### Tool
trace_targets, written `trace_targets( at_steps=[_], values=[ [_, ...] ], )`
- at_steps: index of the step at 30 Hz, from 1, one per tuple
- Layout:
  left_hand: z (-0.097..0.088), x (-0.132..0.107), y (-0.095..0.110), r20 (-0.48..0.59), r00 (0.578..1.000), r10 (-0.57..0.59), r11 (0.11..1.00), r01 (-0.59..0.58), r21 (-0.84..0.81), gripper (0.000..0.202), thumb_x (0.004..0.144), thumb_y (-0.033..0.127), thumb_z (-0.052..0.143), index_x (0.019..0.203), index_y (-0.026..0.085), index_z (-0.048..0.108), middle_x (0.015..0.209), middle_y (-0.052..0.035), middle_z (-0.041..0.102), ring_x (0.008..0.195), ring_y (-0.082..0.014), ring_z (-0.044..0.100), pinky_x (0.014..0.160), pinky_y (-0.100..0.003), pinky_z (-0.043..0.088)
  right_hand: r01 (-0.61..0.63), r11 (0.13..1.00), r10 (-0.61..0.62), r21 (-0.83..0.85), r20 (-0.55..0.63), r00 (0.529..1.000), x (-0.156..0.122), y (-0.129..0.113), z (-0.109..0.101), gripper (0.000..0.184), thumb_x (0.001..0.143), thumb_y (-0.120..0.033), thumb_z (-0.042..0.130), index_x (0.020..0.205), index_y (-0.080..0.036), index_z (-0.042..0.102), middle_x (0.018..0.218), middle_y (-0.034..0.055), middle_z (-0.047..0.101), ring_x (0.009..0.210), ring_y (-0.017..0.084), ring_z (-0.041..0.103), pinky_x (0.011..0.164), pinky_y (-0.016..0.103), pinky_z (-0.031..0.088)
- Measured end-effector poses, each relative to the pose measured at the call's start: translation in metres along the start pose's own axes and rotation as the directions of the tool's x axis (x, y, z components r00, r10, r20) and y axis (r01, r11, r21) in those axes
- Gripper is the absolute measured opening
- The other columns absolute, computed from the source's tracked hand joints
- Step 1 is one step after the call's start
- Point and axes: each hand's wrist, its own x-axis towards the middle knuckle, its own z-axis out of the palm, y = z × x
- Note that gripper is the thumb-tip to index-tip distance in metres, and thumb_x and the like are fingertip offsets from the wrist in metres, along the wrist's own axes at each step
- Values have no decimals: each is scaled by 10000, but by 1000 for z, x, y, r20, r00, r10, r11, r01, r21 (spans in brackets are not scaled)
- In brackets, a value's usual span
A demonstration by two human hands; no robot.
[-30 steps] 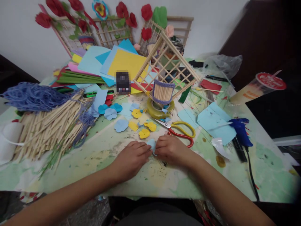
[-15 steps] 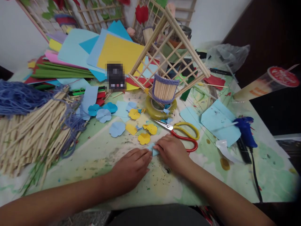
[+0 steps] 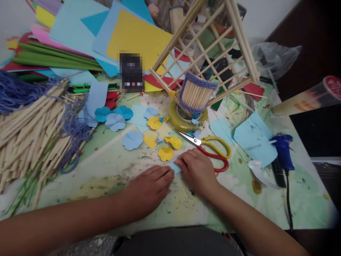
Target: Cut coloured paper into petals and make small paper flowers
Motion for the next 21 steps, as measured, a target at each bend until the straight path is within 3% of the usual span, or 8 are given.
trace_targets(
  at_steps=[4, 9, 14, 21],
  values=[
    [1, 0, 0, -20, 999, 29, 999, -28, 43, 300, 931, 200, 355, 1112, 107, 575, 1131, -113, 629, 1073, -231, 546, 931, -399, 435, 18, 999, -20, -38, -37, 999, -1, 1, 3, 231, 887, -323, 524, 733, -161, 585, 741, 43, 599, 759, 188, 504, 664, 288, 352],
    [5, -2, 3, -136, 991, 12, 999, -6, 43, 316, 904, 192, 420, 1174, 52, 506, 1130, -165, 600, 1080, -252, 526, 946, -418, 424, 42, 995, -48, -89, -61, 997, -1, 2, 5, 197, 871, -327, 557, 752, -171, 568, 757, 30, 593, 770, 187, 498, 662, 288, 346],
    [4, 2, 3, 2, 1000, 26, 998, -26, 54, 399, 906, 241, 423, 1263, 65, 445, 1087, -136, 591, 1065, -243, 503, 946, -406, 419, 40, 993, -46, -111, -56, 997, -1, 1, 5, 187, 864, -337, 572, 772, -174, 571, 782, 33, 596, 799, 192, 500, 661, 291, 345],
    [1, -1, 10, -33, 992, -125, 989, 128, 81, 380, 876, 259, 479, 1244, 167, 516, 1153, -124, 550, 1100, -277, 447, 956, -472, 345, 0, 994, -9, -109, -79, 997, -3, -2, 2, 159, 910, -278, 492, 829, -175, 581, 827, 42, 594, 856, 201, 501, 691, 300, 355]
  ],
)
